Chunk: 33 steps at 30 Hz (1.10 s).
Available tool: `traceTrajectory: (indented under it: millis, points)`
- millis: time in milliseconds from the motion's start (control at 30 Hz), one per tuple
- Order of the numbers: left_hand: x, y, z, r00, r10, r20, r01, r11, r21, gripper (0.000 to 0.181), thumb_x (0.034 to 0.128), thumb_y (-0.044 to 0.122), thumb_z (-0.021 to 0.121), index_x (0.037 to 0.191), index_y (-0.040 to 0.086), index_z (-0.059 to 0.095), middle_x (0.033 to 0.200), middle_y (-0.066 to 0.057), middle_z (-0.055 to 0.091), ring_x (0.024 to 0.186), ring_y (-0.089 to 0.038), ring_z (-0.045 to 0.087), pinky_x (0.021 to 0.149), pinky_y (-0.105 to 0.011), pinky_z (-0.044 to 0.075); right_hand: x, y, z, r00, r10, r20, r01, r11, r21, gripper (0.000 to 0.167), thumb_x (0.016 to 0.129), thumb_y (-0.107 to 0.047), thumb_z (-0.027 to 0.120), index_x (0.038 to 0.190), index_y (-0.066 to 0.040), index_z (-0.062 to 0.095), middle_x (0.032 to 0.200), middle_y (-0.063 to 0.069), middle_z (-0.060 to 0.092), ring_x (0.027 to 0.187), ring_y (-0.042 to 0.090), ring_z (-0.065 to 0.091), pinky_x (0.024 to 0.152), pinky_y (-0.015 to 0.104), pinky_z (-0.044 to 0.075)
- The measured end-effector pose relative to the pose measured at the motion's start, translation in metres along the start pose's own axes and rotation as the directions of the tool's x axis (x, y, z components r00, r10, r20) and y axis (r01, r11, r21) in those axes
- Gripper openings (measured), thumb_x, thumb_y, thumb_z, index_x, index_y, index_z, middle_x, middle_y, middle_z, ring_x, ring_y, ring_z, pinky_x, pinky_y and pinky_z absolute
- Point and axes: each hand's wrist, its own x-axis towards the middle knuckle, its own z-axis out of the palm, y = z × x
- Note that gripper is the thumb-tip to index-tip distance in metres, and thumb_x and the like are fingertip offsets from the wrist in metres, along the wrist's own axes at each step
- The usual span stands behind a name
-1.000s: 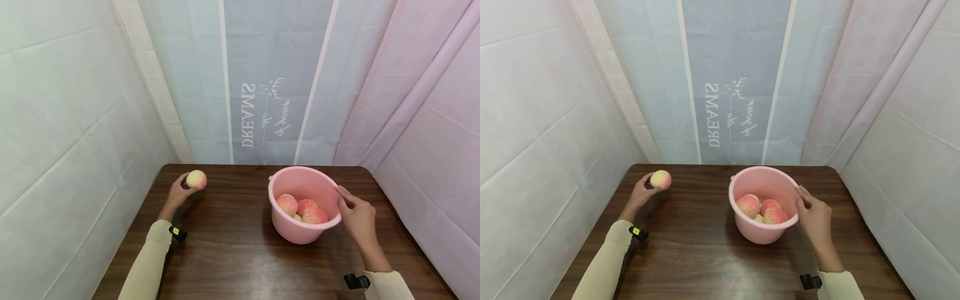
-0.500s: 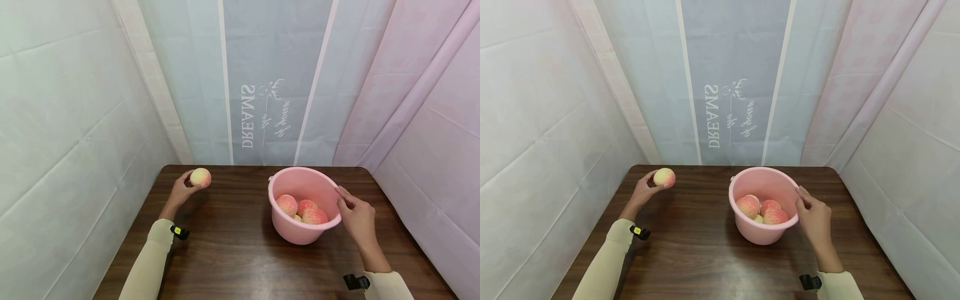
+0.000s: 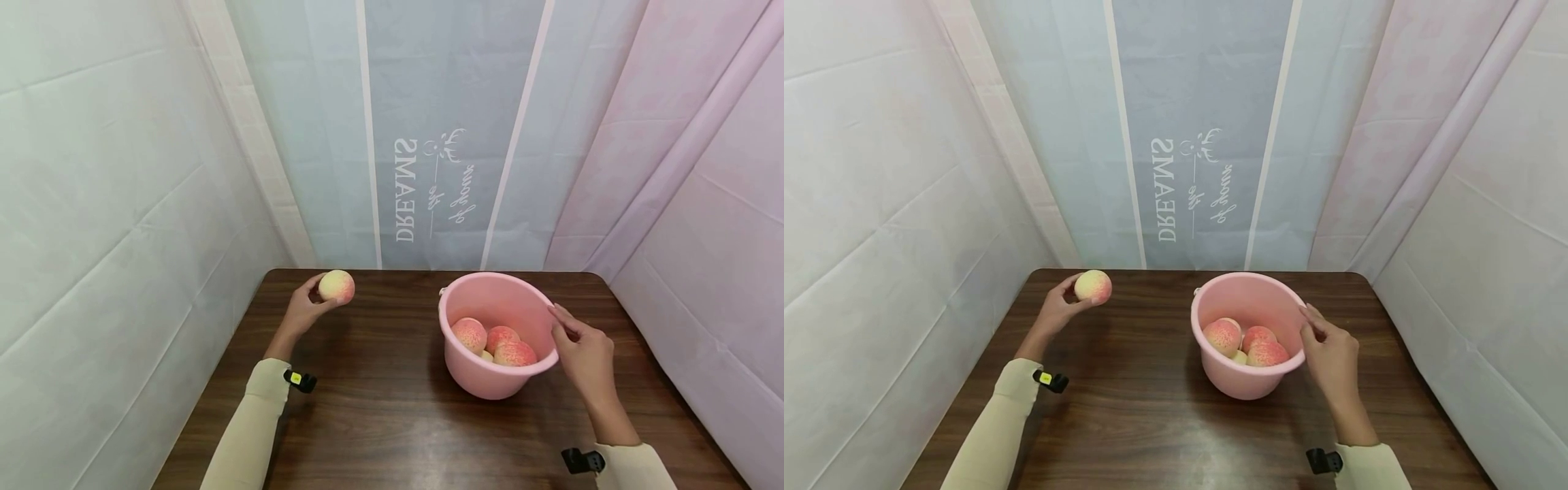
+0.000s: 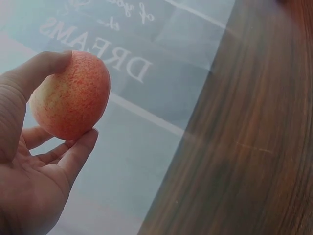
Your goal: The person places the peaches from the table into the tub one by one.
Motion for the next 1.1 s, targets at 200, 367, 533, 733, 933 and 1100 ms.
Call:
traceTrajectory:
  millis: [200,367,533,733,933,1100]
  points:
    - [0.001,0.01,0.003,1.0,0.021,0.008,-0.021,1.0,-0.002,0.074,0.0829,0.033,0.086,0.145,0.011,0.053,0.129,-0.013,0.06,0.106,-0.027,0.058,0.082,-0.033,0.051,0.0,-0.002,-0.001,1.0,0.003,-0.001,-0.003,1.0,0.006,0.029,0.097,-0.015,0.067,0.125,-0.01,0.072,0.126,0.008,0.069,0.111,0.033,0.066,0.065,0.001,0.04]
    - [0.001,0.017,0.007,0.999,0.034,0.016,-0.034,0.999,-0.018,0.073,0.0835,0.029,0.086,0.146,0.01,0.052,0.13,-0.015,0.06,0.108,-0.027,0.058,0.084,-0.031,0.051,-0.001,-0.001,-0.002,1.0,0.026,0.016,-0.026,1.0,0.008,0.03,0.098,-0.016,0.065,0.127,-0.009,0.071,0.128,0.006,0.068,0.113,0.032,0.065,0.065,0.001,0.04]
    - [-0.002,0.021,0.011,0.999,0.019,0.033,-0.018,0.999,-0.041,0.072,0.0842,0.024,0.085,0.146,0.008,0.052,0.132,-0.017,0.059,0.11,-0.028,0.058,0.083,-0.028,0.051,-0.001,-0.001,-0.001,0.999,0.042,0.022,-0.042,0.999,0.014,0.03,0.098,-0.017,0.065,0.127,-0.01,0.071,0.129,0.006,0.067,0.114,0.032,0.065,0.065,0.001,0.041]
    - [-0.003,0.025,0.014,0.999,0.028,0.046,-0.024,0.997,-0.077,0.073,0.0858,0.019,0.083,0.148,0.005,0.048,0.137,-0.021,0.056,0.118,-0.034,0.057,0.09,-0.034,0.052,-0.001,0.0,-0.001,0.999,0.031,0.021,-0.031,0.999,0.014,0.03,0.098,-0.015,0.065,0.127,-0.009,0.071,0.128,0.007,0.067,0.114,0.033,0.065,0.068,0.0,0.039]
    - [-0.003,0.034,0.018,0.997,0.036,0.061,-0.03,0.995,-0.094,0.073,0.0865,0.019,0.083,0.149,0.007,0.047,0.14,-0.018,0.054,0.123,-0.034,0.057,0.096,-0.042,0.053,0.0,0.0,-0.001,0.999,0.031,0.022,-0.031,0.999,0.012,0.031,0.098,-0.015,0.065,0.128,-0.009,0.07,0.129,0.007,0.067,0.116,0.033,0.065,0.068,-0.001,0.039]
    - [-0.005,0.04,0.02,0.996,0.048,0.068,-0.041,0.993,-0.106,0.073,0.0869,0.017,0.082,0.149,0.006,0.047,0.14,-0.02,0.053,0.124,-0.035,0.056,0.101,-0.05,0.05,0.0,-0.001,-0.001,1.0,0.017,0.025,-0.017,1.0,0.012,0.031,0.099,-0.015,0.064,0.128,-0.008,0.07,0.129,0.009,0.067,0.113,0.035,0.066,0.064,0.001,0.04]
